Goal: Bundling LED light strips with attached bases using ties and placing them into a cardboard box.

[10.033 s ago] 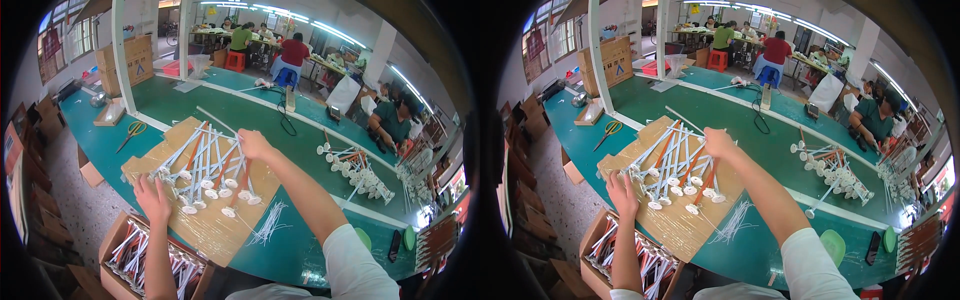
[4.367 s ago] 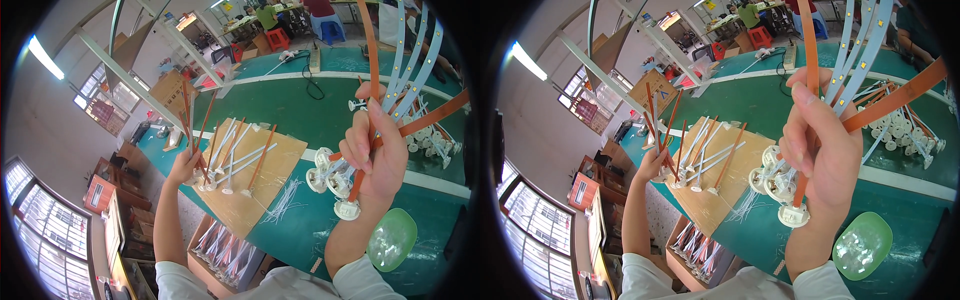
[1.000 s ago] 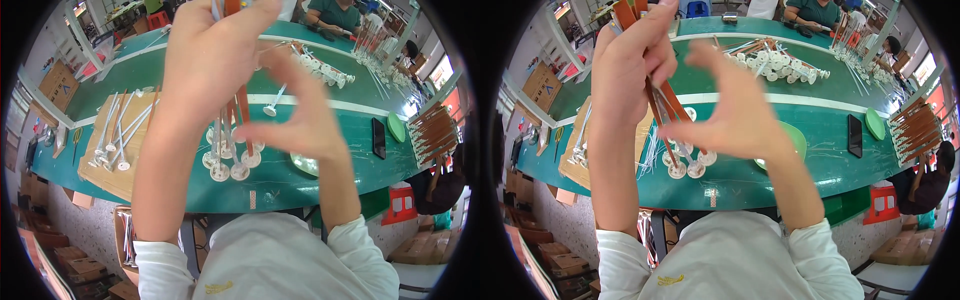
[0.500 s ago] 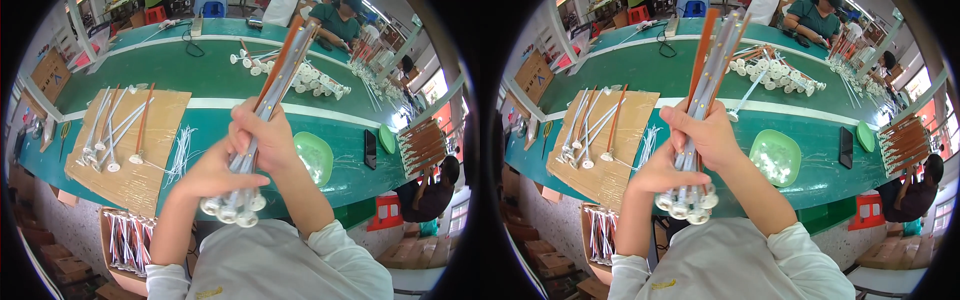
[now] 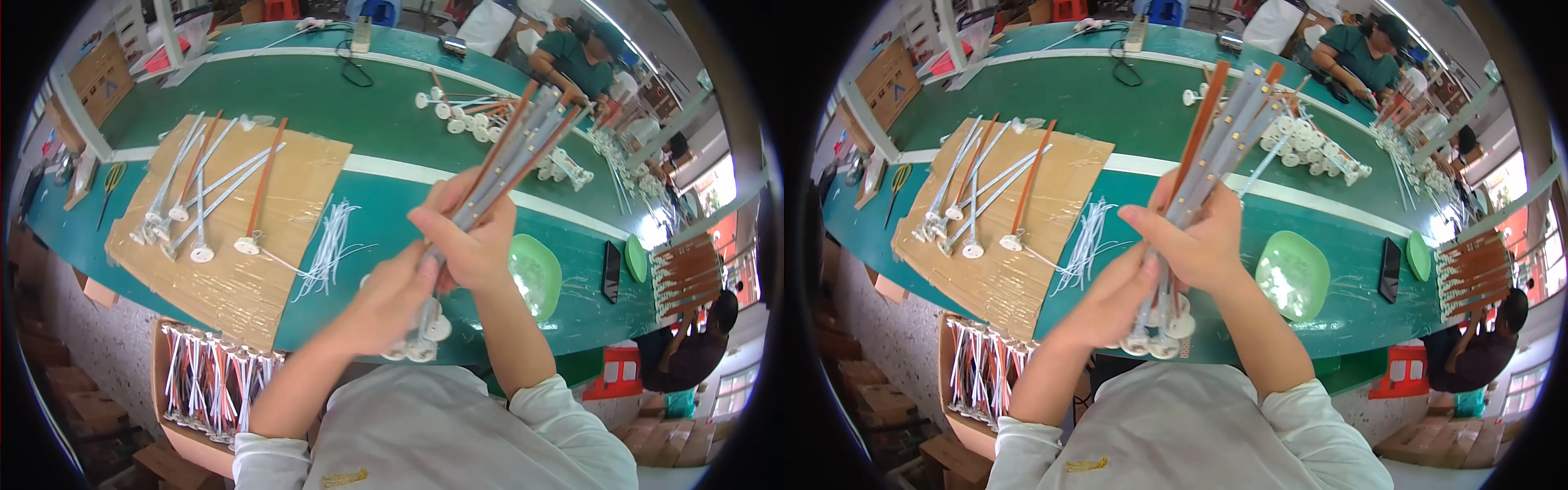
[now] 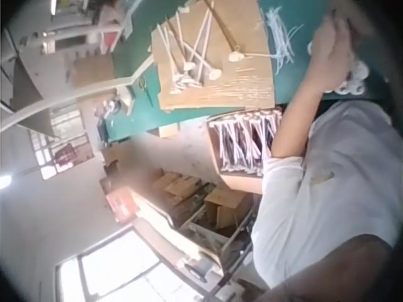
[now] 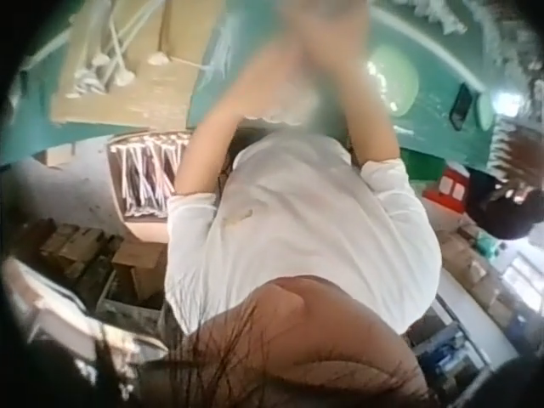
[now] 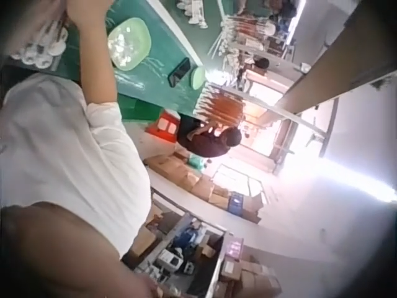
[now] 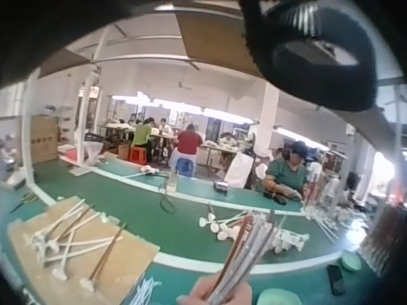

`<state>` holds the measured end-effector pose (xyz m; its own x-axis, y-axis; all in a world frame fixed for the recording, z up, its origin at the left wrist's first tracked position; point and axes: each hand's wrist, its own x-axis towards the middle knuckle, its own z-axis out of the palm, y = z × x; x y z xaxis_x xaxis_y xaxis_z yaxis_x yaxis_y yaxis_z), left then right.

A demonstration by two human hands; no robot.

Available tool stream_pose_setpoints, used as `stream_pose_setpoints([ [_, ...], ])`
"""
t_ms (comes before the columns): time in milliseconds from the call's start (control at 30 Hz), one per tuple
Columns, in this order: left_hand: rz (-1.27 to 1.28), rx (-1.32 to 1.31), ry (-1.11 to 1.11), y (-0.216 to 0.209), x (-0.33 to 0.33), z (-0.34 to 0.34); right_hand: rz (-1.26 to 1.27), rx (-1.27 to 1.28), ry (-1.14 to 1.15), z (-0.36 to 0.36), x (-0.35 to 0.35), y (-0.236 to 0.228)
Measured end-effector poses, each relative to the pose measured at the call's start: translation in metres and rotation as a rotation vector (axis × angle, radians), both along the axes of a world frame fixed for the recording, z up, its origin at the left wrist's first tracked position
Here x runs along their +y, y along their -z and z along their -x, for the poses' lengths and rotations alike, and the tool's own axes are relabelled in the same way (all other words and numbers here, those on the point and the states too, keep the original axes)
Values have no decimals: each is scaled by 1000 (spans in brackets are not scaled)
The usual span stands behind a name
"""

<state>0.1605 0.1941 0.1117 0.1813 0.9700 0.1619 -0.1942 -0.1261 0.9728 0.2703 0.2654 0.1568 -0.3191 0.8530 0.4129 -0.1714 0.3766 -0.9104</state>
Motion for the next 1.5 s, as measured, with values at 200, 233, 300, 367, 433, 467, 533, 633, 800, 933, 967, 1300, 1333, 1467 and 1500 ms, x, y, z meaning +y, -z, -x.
stream_pose_setpoints([
  [200,-170,100,-191,10,-36,-3,-71,-48,-127,16,-19,4],
  [233,-258,110,-231,11,-39,0,-68,-50,-137,19,-23,1],
  [300,-223,133,-214,4,-47,12,-81,-115,-182,26,-30,-6],
  [367,-191,159,-193,7,-53,24,-39,-195,-183,40,-40,-13],
  [433,-149,-24,-211,20,-62,33,139,-304,-205,58,-50,-25],
  [467,-149,-23,-216,21,-69,36,-6,-299,-268,66,-48,-18],
  [533,-44,-241,-253,16,-81,38,-153,-292,-327,75,-43,-12],
  [633,-45,-310,-204,24,-97,52,-265,-337,-494,90,-43,-11],
  [800,108,-546,-322,17,-132,65,196,-269,-865,109,-37,2],
  [933,43,-483,-520,29,-147,86,-46,-625,-594,118,-26,42],
  [967,48,-526,-578,32,-149,90,-525,-969,-284,121,-28,52],
  [1300,97,-497,-570,32,-149,79,-567,-1032,-175,113,-19,70],
  [1333,99,-497,-566,32,-147,77,-360,-967,-204,109,-16,56],
  [1467,115,-482,-572,25,-138,66,65,-193,-70,97,-5,64],
  [1500,141,-417,-554,21,-136,63,67,-189,-55,94,-2,67],
])
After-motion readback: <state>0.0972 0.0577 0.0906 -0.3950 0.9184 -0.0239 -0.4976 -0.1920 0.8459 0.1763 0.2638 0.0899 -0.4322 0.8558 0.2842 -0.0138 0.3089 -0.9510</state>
